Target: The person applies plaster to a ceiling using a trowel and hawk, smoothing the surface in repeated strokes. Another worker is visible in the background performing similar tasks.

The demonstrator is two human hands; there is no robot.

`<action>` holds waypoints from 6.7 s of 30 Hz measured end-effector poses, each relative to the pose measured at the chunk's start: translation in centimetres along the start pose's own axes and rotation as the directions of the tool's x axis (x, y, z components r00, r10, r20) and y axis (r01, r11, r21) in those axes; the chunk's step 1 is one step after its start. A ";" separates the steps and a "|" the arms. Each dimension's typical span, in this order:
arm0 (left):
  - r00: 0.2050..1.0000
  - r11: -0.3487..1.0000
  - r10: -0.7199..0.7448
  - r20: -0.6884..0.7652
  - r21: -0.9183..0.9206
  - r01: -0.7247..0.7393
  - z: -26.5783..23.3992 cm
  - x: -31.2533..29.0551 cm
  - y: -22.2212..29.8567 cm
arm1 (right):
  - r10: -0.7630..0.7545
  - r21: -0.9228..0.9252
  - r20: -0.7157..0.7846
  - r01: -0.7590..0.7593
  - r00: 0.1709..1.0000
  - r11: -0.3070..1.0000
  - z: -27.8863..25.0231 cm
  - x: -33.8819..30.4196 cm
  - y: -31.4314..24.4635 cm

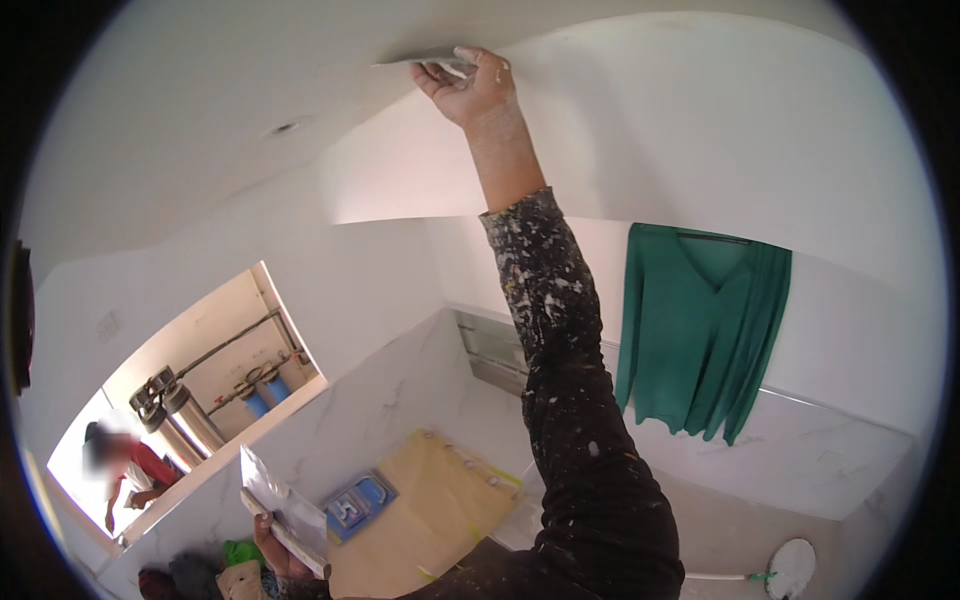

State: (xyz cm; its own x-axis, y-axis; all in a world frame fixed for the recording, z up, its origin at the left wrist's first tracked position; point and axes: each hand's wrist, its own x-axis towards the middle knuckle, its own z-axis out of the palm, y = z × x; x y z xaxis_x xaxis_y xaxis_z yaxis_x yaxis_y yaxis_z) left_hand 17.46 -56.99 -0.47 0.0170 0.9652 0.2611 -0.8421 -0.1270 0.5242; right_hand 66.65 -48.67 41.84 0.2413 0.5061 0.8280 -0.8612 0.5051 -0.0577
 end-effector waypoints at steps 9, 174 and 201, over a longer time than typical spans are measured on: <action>0.979 0.981 -0.181 0.089 -0.054 0.186 3.7 1.3 -2.5 | -0.153 -0.125 0.115 0.167 0.981 0.978 5.5 -5.6 -10.5; 0.648 0.590 -0.680 0.343 -0.268 0.762 0.8 13.4 -22.8 | 0.294 0.422 0.686 -0.034 0.666 -0.906 -8.4 -1.3 -7.1; 0.701 0.649 -0.671 0.240 -0.268 0.713 -0.9 13.3 -24.9 | 0.178 0.310 0.643 -0.040 0.745 -0.950 -16.4 2.6 -4.6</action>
State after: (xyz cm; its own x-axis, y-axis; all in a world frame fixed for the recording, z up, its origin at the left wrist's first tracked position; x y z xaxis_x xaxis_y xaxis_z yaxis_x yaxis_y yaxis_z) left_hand 38.18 -40.76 -10.82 0.7067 0.7070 0.0261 -0.6783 0.6666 0.3091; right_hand 78.55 -38.18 35.07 -0.2615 0.0176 0.9650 0.6694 -0.7170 0.1945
